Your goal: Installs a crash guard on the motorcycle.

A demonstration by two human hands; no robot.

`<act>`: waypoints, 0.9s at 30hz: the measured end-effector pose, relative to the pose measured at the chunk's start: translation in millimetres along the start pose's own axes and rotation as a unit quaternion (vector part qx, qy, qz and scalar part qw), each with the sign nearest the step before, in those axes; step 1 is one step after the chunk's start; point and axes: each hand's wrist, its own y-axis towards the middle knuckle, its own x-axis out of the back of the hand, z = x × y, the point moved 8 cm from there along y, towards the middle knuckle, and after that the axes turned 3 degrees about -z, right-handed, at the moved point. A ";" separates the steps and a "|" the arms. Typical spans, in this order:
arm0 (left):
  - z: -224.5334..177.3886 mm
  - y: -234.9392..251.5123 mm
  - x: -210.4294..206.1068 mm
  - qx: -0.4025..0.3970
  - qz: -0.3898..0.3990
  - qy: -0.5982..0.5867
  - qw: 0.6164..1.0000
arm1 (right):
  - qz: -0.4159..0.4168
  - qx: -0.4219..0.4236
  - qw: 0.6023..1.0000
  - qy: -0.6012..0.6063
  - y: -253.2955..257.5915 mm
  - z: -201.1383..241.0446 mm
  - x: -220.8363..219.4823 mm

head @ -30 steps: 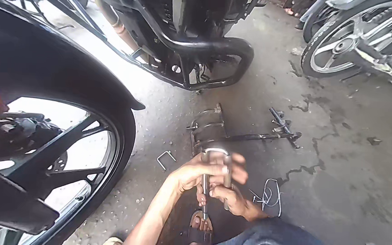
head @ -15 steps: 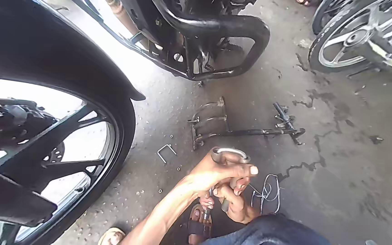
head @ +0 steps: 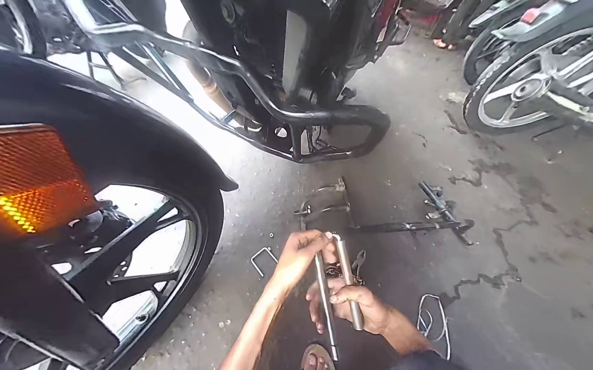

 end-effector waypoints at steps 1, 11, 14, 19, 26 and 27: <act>-2.4 1.8 9.8 -0.011 -0.007 0.036 0.999 | 0.032 -0.014 0.999 0.008 -1.9 -2.0 2.1; -28.4 1.0 73.6 -0.008 -0.143 -0.041 0.989 | -0.142 -0.295 0.909 -0.258 -46.1 -113.9 98.4; -31.2 -3.2 78.3 0.019 -0.162 -0.077 0.984 | -0.163 -0.366 0.746 -0.531 -53.5 -121.3 129.8; -44.8 -5.0 80.0 -0.004 -0.155 -0.032 0.987 | -0.241 -0.060 0.790 -0.560 3.0 17.5 67.2; -117.7 10.3 102.9 -0.069 -0.171 0.161 0.970 | -0.234 0.182 0.779 -0.553 121.5 171.7 -71.4; -131.8 14.2 114.4 -0.097 -0.225 0.224 0.943 | -0.260 0.200 0.781 -0.532 137.2 178.5 -70.0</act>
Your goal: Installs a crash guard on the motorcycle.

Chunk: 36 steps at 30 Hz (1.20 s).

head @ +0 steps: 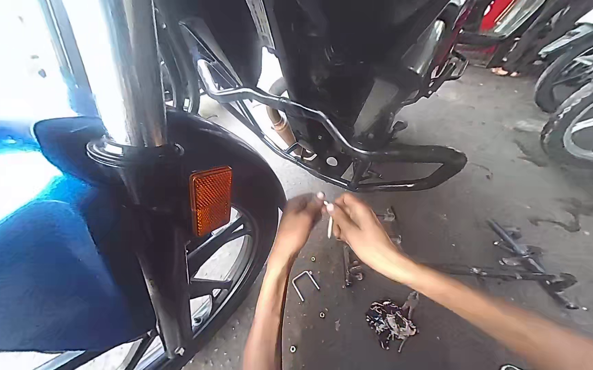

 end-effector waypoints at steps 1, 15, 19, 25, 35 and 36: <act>-6.4 10.4 10.7 -0.030 -0.055 0.066 0.996 | -0.038 -0.002 0.999 0.017 15.3 -2.8 -4.3; -42.8 45.1 18.0 -0.103 -0.203 0.015 0.974 | -0.434 0.022 0.838 0.331 131.0 14.6 9.1; -44.4 81.4 36.7 -0.101 -0.298 -0.059 0.947 | -0.452 0.033 0.844 0.288 135.3 8.8 -0.5; -60.8 109.1 53.6 -0.142 -0.384 -0.141 0.902 | -0.563 0.074 0.715 0.409 157.1 -14.0 -11.5; -63.5 115.9 59.6 -0.143 -0.363 -0.172 0.905 | -0.460 0.077 0.704 0.536 151.6 -4.1 0.9; -61.5 119.0 59.0 -0.139 -0.357 -0.179 0.906 | -0.463 0.110 0.707 0.523 154.0 -7.0 0.4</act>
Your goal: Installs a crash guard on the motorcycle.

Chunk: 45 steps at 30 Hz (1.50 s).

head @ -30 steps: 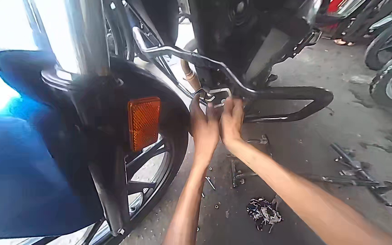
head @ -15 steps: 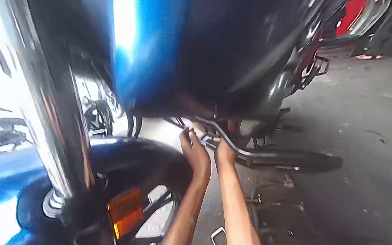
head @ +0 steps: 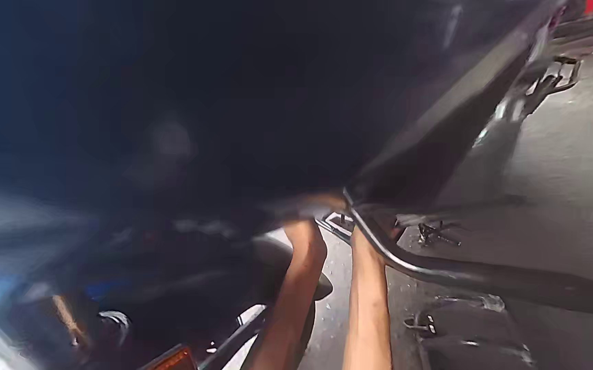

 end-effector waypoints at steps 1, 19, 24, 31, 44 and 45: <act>1.8 2.2 -2.4 0.003 0.001 -0.012 1.000 | 0.018 0.040 0.999 0.012 1.1 0.1 -2.3; 8.7 8.6 -10.4 0.038 0.058 -0.054 0.996 | 0.084 0.126 0.988 -0.015 8.1 19.0 -47.3; 64.6 50.8 -7.9 -0.150 0.149 -0.094 0.973 | 0.045 0.132 0.988 -0.063 10.1 18.1 -42.1; 97.6 69.4 0.7 -0.169 0.159 -0.053 0.971 | 0.111 0.243 0.955 -0.127 4.5 30.6 -60.1; 11.4 12.3 -4.6 -0.010 0.040 -0.076 0.996 | 0.034 0.057 0.997 -0.025 1.5 22.4 -48.5; 11.8 12.3 -3.8 -0.011 0.039 -0.072 0.997 | 0.037 0.052 0.998 -0.019 3.1 20.7 -48.7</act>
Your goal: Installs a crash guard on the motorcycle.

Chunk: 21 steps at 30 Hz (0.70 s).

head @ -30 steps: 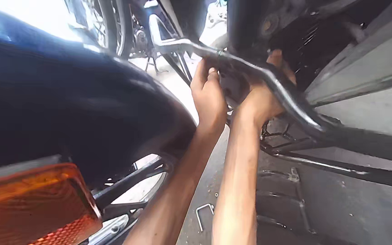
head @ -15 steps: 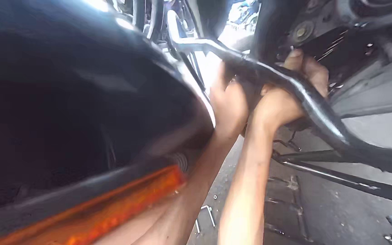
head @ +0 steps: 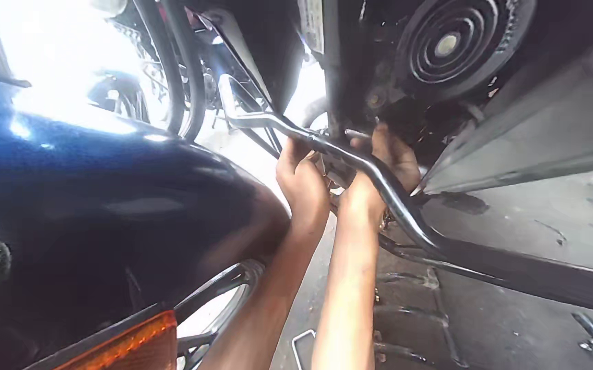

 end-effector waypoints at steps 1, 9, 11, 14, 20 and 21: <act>0.3 -0.5 1.3 -0.001 0.000 0.000 1.000 | 0.001 -0.012 1.000 0.007 2.0 -0.8 -1.0; -6.3 -14.6 6.2 -0.003 0.018 0.063 0.998 | 0.114 -0.093 0.981 -0.124 13.4 4.6 -4.4; -5.8 -14.0 8.2 -0.005 0.024 0.071 0.997 | 0.125 -0.071 0.964 -0.222 9.7 1.9 3.4; 0.3 -8.1 12.0 0.003 -0.017 0.064 0.998 | 0.188 -0.033 0.890 -0.414 0.3 6.8 15.6; 0.9 -6.0 5.1 0.028 -0.020 0.024 0.999 | 0.179 -0.155 0.915 -0.326 -5.5 -48.9 40.1; 0.7 -7.8 2.2 0.039 -0.012 0.025 0.999 | 0.180 -0.209 0.918 -0.285 -7.7 -45.6 36.6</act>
